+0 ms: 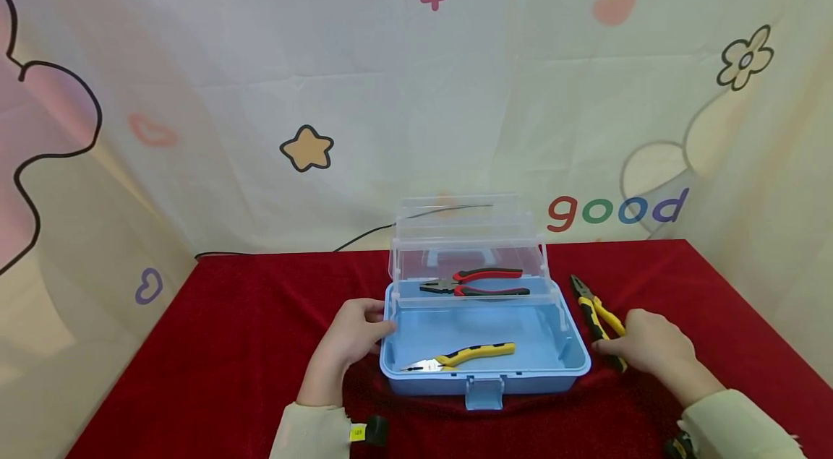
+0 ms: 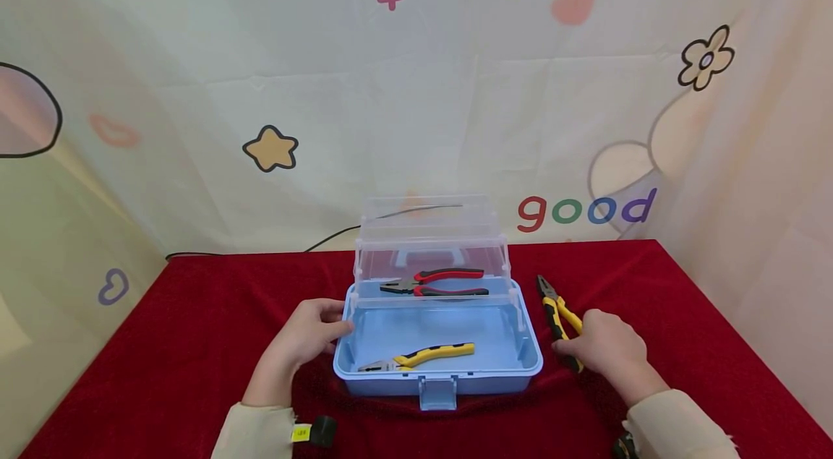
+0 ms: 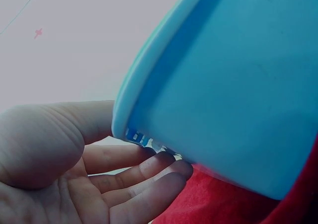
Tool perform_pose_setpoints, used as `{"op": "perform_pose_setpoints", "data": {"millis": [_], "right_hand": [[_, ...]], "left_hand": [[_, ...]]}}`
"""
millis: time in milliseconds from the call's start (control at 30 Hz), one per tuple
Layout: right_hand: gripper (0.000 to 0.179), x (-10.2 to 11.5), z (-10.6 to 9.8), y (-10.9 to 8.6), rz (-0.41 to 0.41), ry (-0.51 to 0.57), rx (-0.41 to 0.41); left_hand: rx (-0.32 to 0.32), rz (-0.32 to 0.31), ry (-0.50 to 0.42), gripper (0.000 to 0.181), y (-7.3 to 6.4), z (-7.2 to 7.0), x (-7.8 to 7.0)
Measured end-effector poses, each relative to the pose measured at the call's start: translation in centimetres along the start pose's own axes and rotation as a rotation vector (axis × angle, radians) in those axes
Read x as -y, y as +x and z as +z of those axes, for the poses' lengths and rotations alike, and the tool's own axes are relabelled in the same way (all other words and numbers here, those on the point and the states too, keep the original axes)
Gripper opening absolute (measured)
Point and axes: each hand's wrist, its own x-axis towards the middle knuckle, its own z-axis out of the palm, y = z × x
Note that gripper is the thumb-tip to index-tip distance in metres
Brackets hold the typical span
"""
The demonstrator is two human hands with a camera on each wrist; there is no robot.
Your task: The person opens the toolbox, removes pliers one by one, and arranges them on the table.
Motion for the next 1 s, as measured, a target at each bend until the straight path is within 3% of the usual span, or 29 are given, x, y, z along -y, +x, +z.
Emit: {"op": "perform_pose_setpoints", "data": {"millis": [533,1000], "right_hand": [[0.048,0.43,-0.18,-0.27,-0.019,-0.043,0.011],[0.040,0.77,-0.84,-0.72,-0.035,-0.007,0.006]], "left_hand": [[-0.004,0.009,0.007,0.043,-0.12,0.03,-0.11],[-0.005,0.008,-0.004,0.043,-0.16,0.08,-0.20]]}}
